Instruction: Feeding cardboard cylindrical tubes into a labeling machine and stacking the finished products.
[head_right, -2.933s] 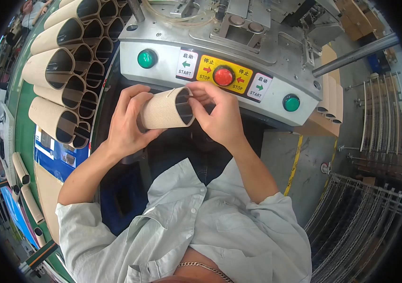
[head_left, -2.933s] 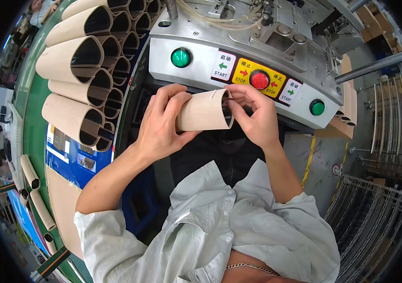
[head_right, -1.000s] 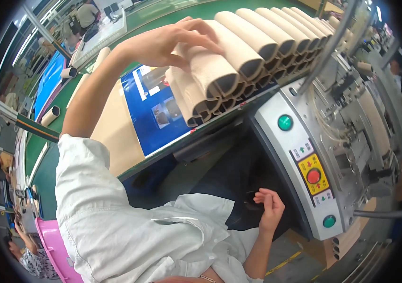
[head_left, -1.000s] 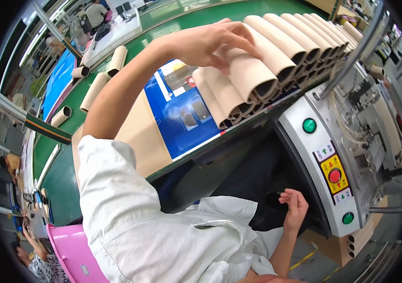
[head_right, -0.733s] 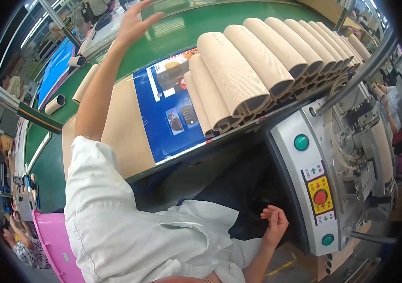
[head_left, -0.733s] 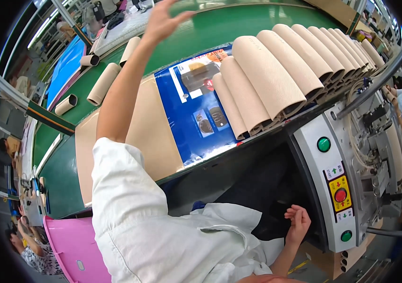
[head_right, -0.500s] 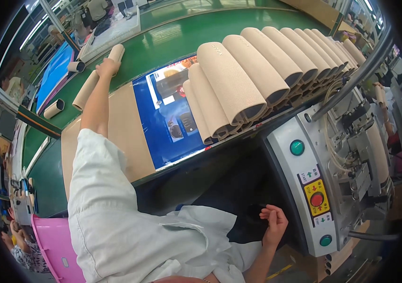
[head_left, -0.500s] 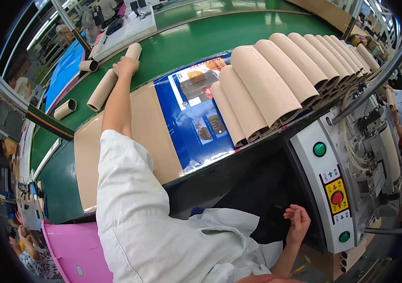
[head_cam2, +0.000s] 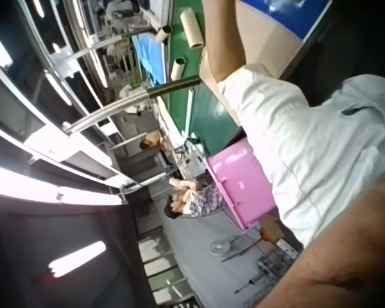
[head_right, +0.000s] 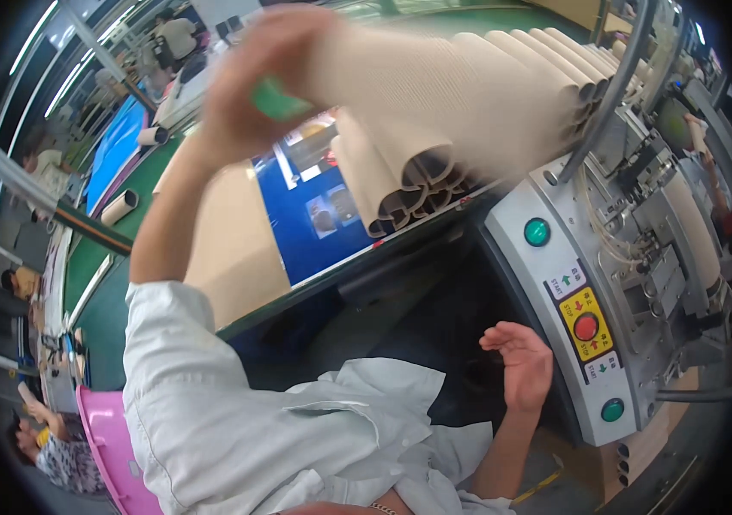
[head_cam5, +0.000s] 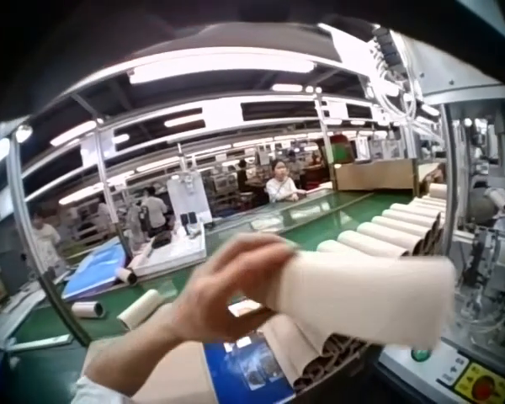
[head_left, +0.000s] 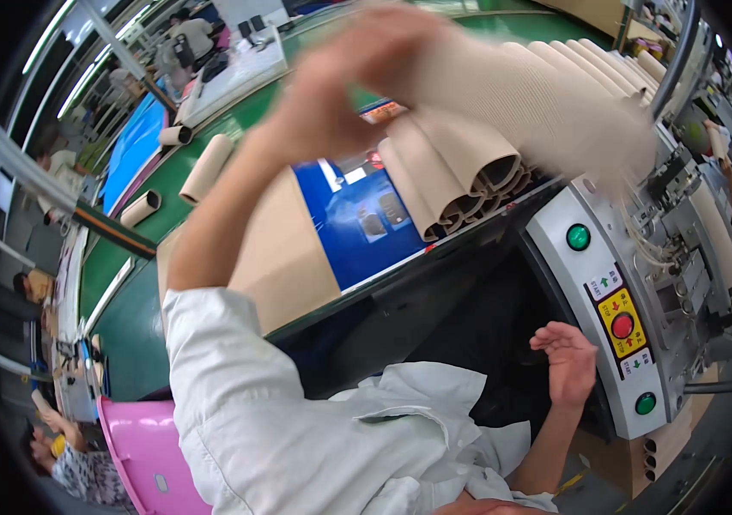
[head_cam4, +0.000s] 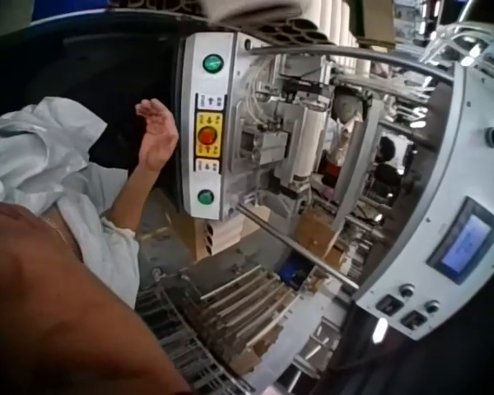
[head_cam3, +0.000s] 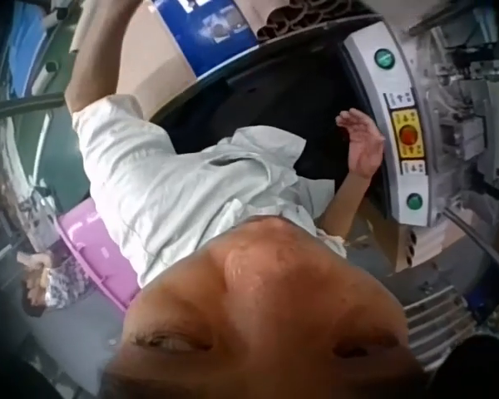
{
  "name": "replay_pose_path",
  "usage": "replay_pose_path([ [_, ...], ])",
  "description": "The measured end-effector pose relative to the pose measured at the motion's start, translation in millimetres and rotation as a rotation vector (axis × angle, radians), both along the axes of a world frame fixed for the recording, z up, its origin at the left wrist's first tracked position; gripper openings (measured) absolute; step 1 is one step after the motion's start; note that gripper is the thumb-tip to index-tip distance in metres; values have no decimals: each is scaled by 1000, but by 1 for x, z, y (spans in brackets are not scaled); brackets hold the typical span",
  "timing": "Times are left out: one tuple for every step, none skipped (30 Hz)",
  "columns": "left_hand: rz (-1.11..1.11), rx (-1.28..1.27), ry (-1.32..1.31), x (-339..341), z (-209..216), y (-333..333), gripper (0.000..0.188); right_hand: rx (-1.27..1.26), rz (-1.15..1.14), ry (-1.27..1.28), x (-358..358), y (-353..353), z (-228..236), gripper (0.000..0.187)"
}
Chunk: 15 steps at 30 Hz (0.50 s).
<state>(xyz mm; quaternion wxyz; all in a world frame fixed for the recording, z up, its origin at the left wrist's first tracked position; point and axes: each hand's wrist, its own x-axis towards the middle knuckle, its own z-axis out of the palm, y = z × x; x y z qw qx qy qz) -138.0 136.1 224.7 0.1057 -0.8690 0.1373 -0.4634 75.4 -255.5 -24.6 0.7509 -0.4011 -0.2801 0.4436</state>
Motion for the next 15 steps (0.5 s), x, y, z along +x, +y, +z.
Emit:
replay_pose_path([
  [-60, 36, 119, 14, -6, -41, 46, 70, 22, 82, 1, 1, 9, 48],
  [-176, -176, 406, 34, -14, -75, 37, 126, 28, 161, 0, 2, 15, 51],
  [-394, 74, 255, 52, -30, -102, 24, 122, 36, 165, -2, 3, 19, 51],
  [-464, 200, 117, 68, -55, -126, 17, 83, 116, 174, -4, 0, 24, 54],
  [-536, 179, 156, 79, -73, -142, 17, 40, 189, 184, -6, -3, 27, 57],
  [-608, 155, 193, 86, -87, -153, 17, -6, 260, 193, -7, -8, 31, 60],
  [-610, 133, 213, 95, -103, -159, 20, -57, 316, 207, -8, -15, 32, 64],
  [-571, 56, 175, 100, -111, -162, 23, -23, 300, 208, -9, -24, 21, 72],
  [-539, -24, 144, 102, -120, -166, 26, 9, 276, 210, -10, -33, 4, 82],
  [-604, -48, 149, 103, -131, -169, 26, -8, 210, 224, -14, -40, -8, 82],
  [-506, -431, 220, 99, -143, -172, 51, -93, 104, 180, -18, -42, -16, 79],
  [-387, -801, 312, 97, -157, -174, 77, -180, 0, 136, -21, -41, -19, 77],
  [-448, -820, 347, 96, -173, -175, 77, -203, -32, 104, -22, -35, -16, 76],
  [-533, -1032, 496, 96, -193, -175, 77, -234, -72, 71, -23, -29, -12, 74],
  [-599, -1230, 653, 96, -209, -176, 77, -254, -132, 84, -24, -24, -15, 74],
])
